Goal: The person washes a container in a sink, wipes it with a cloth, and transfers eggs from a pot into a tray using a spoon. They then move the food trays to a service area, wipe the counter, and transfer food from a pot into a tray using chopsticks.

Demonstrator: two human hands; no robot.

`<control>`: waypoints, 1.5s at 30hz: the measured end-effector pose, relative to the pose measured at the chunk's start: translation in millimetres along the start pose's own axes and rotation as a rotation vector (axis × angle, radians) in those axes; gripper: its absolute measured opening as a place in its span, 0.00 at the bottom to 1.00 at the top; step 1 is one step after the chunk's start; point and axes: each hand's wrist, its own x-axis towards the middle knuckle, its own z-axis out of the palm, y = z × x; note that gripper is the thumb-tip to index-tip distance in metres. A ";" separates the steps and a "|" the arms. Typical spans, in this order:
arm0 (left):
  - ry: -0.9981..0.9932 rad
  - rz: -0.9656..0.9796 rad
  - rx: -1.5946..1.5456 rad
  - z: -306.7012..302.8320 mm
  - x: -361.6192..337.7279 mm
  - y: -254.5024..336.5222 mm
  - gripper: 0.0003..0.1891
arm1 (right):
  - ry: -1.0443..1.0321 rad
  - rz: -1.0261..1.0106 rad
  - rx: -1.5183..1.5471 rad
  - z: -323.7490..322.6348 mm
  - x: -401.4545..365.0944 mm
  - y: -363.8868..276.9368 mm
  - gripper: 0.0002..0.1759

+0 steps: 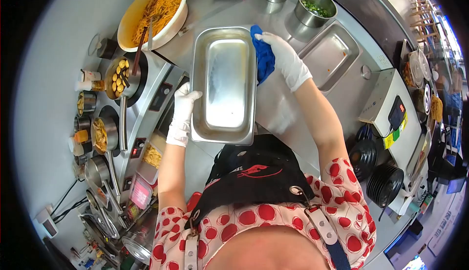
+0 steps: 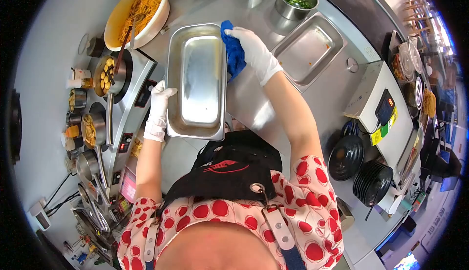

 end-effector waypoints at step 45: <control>-0.180 -0.059 0.016 84.1 87.2 -37.8 0.17 | 0.798 0.028 -1.195 -189.0 -273.1 110.3 0.23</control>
